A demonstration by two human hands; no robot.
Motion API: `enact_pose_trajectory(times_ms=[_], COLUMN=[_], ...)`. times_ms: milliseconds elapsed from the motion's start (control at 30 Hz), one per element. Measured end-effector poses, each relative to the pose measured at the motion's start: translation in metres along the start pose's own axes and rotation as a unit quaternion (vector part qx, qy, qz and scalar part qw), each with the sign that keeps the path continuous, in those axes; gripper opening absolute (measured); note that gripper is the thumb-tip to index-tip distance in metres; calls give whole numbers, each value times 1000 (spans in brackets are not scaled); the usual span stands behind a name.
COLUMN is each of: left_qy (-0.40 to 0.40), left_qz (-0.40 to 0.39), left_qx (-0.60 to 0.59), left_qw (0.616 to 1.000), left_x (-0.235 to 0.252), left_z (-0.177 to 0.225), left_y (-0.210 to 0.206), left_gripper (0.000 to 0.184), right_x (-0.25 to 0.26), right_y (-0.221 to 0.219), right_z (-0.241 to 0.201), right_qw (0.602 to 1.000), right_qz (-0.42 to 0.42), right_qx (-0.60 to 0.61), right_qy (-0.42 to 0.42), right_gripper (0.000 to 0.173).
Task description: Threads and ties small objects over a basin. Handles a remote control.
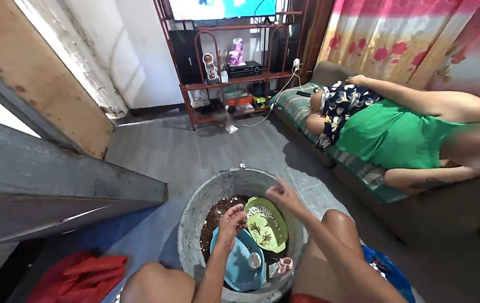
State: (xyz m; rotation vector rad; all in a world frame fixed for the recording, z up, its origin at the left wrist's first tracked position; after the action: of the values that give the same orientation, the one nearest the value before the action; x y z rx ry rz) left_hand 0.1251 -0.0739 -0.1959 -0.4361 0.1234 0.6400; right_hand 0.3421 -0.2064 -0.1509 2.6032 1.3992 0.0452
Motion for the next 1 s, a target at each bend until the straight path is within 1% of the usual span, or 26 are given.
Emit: enact_pose_trajectory(times_ms=[33,100,133,167,200,233,267,300,333,367,400,433,467,500,533,567,600,667,800,900,1000], left_qy=[-4,-9,-10,-10,-11,-11,-12,-12,-10,-6,-2,1,4,6,7,6,7,9,0,-9,-11], left_qz=[-2,2,6,10,11,10,6,-1,-10,-19,-27,-34,-42,-49,-52,-52,-50,-44,-47,-52,-49], left_qx=[-7,-17,-19,-18,-18,-17,-15,-10,-3,4,9,14,20,27,35,44,52,62,89,138,138], left_qw=[1000,1000,1000,1000,1000,1000,1000,1000,1000,1000,1000,999,999,998,998,998,997,997,995,989,989], left_x=[-1,-3,-4,-4,-4,-4,-3,-2,-2,-3,-3,-4,-5,-6,-7,-7,-8,-9,-6,-6,-4], left_z=[3,8,9,11,11,11,11,10,9,6,4,2,-1,-3,-5,-7,-9,-12,-11,-7,-9], left_y=[0,3,5,6,6,6,4,2,-1,-4,-8,-12,-16,-19,-21,-21,-21,-18,-14,-13,-13], left_gripper=[32,29,28,25,21,18,17,17,17,16,17,17,17,17,18,18,18,16,15,16,16], right_x=[3,1,-3,-8,-12,-16,-18,-20,-22,-26,-32,-38,-45,-50,-53,-54,-54,-53,-50,-50,-51], right_y=[33,94,117,134,142,141,131,113,87,56,23,-8,-36,-58,-74,-84,-90,-94,-91,-87,-83], right_z=[-10,-26,-34,-41,-46,-49,-49,-48,-42,-33,-23,-13,-4,3,9,13,17,21,22,21,19], right_qw=[995,957,937,923,920,926,943,964,983,995,999,995,989,984,982,983,985,990,991,987,982], right_qz=[82,244,301,336,348,339,303,246,172,86,-5,-81,-137,-172,-185,-182,-168,-139,-130,-144,-140], right_qx=[57,155,174,176,166,143,107,68,29,-5,-34,-49,-51,-42,-23,3,21,33,-5,-68,-121], right_qy=[0,20,39,57,73,83,81,74,62,44,29,24,22,18,18,19,19,8,9,23,30], right_gripper=[80,79,81,81,76,60,41,29,26,28,30,31,35,40,41,37,33,29,26,28,30])
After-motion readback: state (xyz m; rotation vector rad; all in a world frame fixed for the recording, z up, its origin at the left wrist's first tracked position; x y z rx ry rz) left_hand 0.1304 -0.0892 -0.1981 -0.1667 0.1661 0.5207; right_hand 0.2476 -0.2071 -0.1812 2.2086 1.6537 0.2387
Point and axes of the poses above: each hand's wrist, its own x-axis towards the middle knuckle, its own y-axis out of the back of the hand, z = x × y, the point moved 8 cm from there along x, towards the middle knuckle, and after that the axes turned 8 degrees about -z, right-handed, at the moved point
